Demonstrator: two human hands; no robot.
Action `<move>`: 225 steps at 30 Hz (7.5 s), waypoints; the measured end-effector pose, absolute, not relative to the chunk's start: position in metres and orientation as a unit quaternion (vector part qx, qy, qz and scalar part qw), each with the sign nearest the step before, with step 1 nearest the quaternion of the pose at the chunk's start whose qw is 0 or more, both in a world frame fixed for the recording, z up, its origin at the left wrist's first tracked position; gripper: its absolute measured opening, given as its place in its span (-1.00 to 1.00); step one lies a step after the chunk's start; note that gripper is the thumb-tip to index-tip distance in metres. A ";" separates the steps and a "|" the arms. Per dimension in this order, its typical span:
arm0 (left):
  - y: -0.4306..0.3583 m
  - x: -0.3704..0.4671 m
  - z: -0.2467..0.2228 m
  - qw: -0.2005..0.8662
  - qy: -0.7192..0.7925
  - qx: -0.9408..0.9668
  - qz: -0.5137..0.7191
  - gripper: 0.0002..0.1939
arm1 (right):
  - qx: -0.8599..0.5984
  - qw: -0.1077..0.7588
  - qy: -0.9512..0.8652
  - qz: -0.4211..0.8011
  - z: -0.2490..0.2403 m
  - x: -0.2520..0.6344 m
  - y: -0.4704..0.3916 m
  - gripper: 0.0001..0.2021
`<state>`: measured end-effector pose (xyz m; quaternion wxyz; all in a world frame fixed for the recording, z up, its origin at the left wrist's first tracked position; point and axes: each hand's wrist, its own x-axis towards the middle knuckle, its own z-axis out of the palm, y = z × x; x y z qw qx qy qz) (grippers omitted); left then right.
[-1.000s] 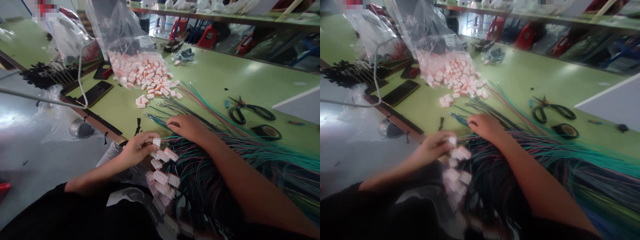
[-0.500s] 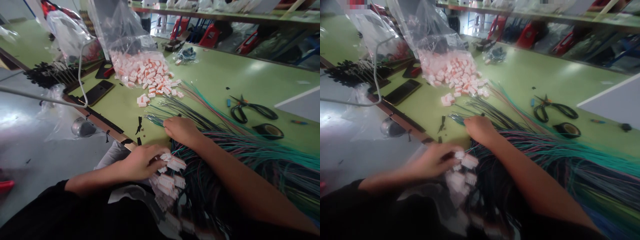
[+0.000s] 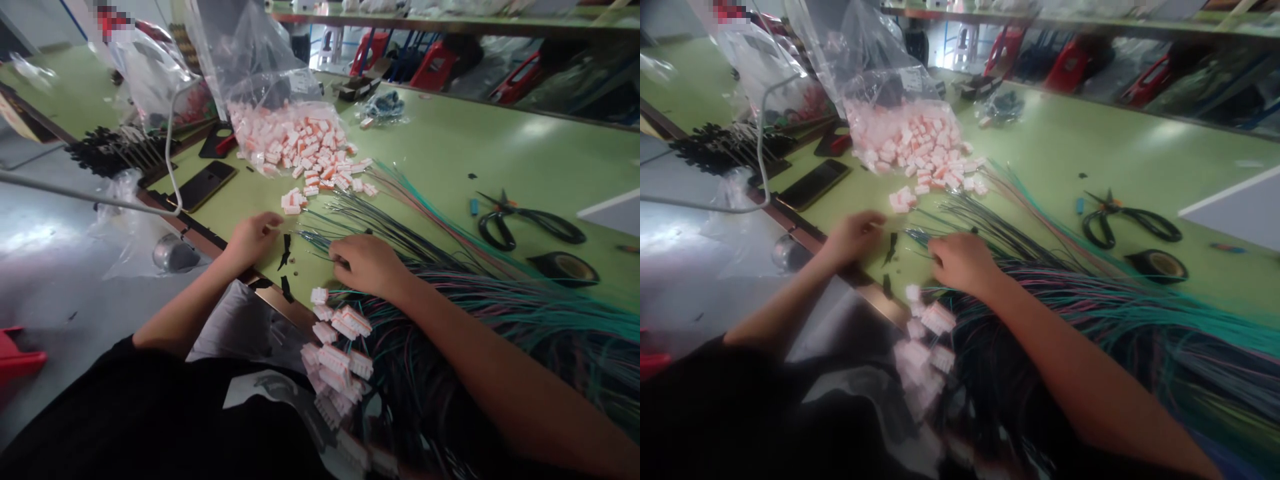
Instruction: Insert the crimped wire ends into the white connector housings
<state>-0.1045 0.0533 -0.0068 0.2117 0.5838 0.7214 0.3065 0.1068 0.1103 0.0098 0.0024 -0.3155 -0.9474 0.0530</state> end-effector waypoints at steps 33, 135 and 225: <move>0.068 -0.113 -0.014 0.173 0.680 0.681 0.209 -0.76 | -0.312 0.122 -0.851 0.404 0.000 0.102 0.107 -0.84; 0.024 -0.056 -0.020 0.632 0.454 0.398 0.486 -0.68 | -0.241 0.163 -0.950 0.114 0.003 0.100 0.090 -0.84; 0.024 -0.059 -0.026 0.666 0.375 0.374 0.526 -0.64 | -0.294 0.169 -0.915 0.218 0.013 0.103 0.096 -0.87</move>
